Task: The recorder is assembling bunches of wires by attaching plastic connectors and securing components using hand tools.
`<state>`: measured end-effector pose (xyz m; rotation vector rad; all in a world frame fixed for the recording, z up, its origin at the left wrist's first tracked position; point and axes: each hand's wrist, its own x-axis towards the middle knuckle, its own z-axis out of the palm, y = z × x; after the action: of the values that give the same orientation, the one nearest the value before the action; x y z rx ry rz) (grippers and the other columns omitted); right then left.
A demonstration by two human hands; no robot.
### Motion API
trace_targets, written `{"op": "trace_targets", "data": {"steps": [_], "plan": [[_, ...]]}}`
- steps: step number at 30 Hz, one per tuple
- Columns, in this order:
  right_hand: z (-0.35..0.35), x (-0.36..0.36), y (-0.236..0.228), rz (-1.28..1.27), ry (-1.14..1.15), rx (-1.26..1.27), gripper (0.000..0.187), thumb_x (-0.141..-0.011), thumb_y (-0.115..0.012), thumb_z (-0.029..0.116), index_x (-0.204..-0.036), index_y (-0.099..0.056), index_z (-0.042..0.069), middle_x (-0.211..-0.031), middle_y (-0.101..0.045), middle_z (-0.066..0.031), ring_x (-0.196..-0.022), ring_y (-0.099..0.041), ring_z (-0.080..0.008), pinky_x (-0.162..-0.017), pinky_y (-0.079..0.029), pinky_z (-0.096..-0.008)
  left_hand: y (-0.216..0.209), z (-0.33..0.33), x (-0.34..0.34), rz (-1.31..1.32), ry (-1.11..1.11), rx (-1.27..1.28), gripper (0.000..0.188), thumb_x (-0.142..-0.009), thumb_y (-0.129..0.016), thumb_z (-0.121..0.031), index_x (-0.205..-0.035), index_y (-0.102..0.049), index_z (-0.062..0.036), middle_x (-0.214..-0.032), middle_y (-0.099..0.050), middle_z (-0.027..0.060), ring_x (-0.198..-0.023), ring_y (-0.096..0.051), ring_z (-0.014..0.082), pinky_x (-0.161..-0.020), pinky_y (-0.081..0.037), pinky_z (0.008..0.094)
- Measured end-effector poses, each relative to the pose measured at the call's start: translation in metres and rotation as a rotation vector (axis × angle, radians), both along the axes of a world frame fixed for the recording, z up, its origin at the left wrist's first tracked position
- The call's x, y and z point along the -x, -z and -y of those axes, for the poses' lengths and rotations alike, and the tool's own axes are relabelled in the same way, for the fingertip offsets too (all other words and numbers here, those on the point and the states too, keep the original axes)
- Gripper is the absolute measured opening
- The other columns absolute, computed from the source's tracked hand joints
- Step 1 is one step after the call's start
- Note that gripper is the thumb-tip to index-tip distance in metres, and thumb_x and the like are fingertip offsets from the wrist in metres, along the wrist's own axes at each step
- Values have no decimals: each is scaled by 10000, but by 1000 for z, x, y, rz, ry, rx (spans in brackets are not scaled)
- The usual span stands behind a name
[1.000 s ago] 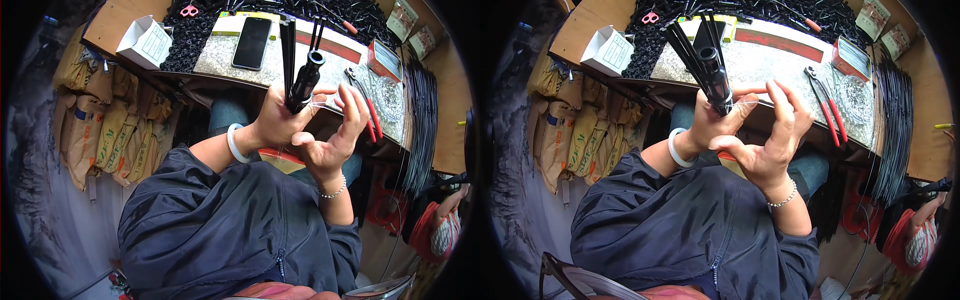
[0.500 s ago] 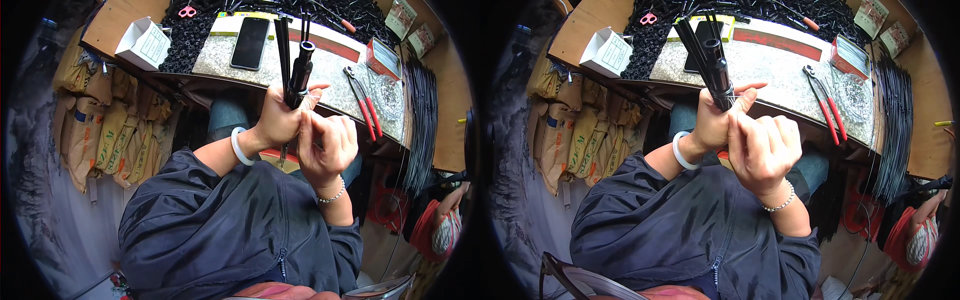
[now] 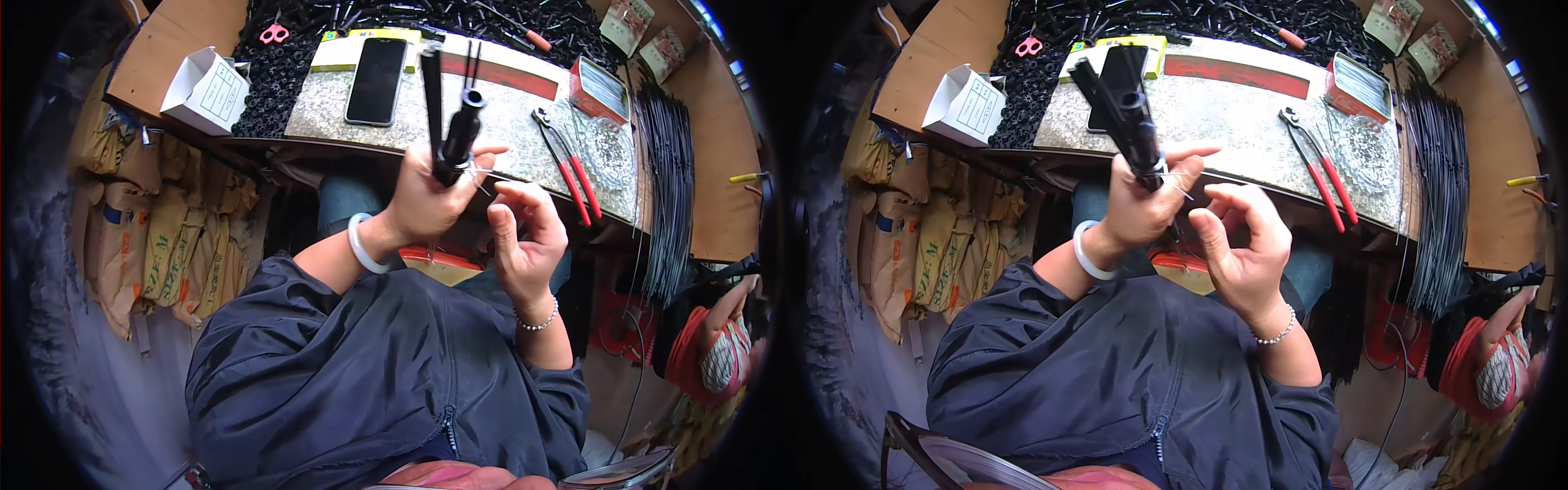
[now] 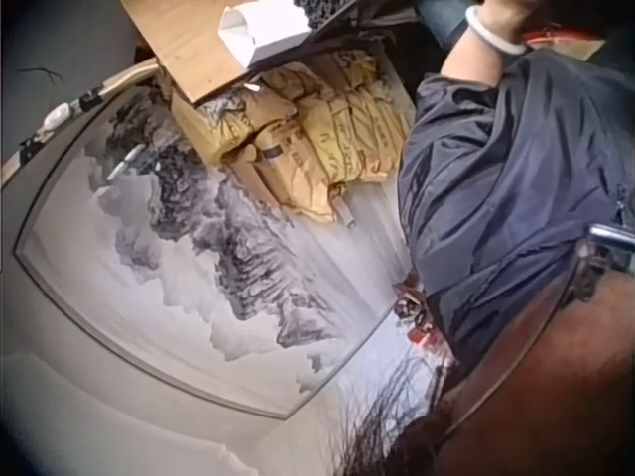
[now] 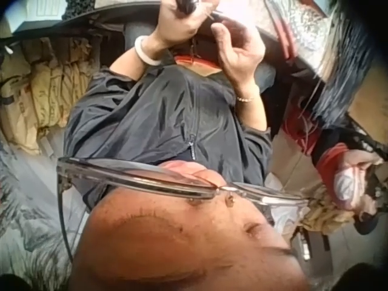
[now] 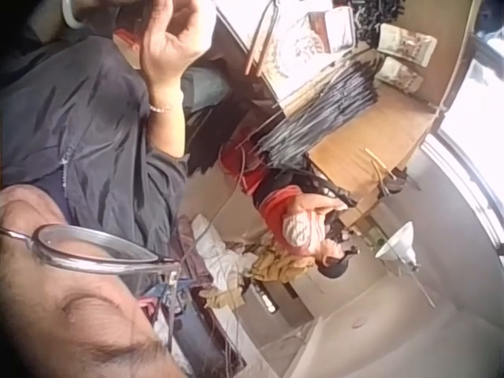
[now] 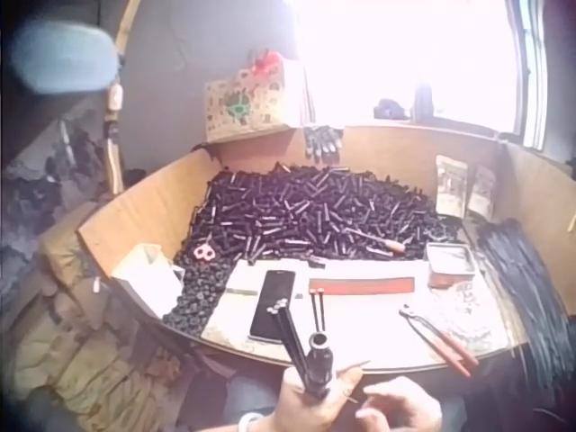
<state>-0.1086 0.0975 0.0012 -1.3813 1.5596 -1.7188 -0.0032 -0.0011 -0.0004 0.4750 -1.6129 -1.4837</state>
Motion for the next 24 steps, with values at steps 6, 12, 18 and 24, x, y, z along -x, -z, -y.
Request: {"op": "trace_targets", "data": {"steps": [6, 12, 18, 24], "plan": [[12, -12, -19, -208, 68, 142, 54, -847, -619, -1, -838, -569, -20, -743, -542, -39, -668, -509, -93, -621, -414, -213, 14, 1, 4, -151, 143, 0, 231, -883, -607, -85, -1074, -643, 41, -783, -626, -11, -686, -523, 31, -583, -442, 209], [16, -10, -11, -404, 168, 239, 64, -780, -663, 12, -809, -606, 11, -675, -559, -91, -574, -545, -218, -541, -449, -290, 21, 0, 6, -69, -12, 34, 213, -887, -622, -104, -1047, -660, 32, -711, -571, -47, -611, -460, 18, -514, -366, 188], [4, -16, -29, -484, 205, 217, 77, -790, -671, 31, -794, -600, 2, -631, -551, -78, -531, -532, -174, -486, -421, -284, -3, -8, 3, 25, -49, 4, 171, -887, -601, -49, -1030, -674, 9, -697, -554, -51, -612, -424, 20, -522, -349, 214], [-2, -2, -23, 832, -324, -285, 176, -920, -573, 181, -815, -559, 40, -580, -462, 32, -459, -416, -43, -434, -400, -192, 4, -3, -2, -13, 55, 84, 217, -893, -553, -28, -1088, -635, 21, -625, -503, -61, -536, -394, 7, -470, -296, 199]]}}
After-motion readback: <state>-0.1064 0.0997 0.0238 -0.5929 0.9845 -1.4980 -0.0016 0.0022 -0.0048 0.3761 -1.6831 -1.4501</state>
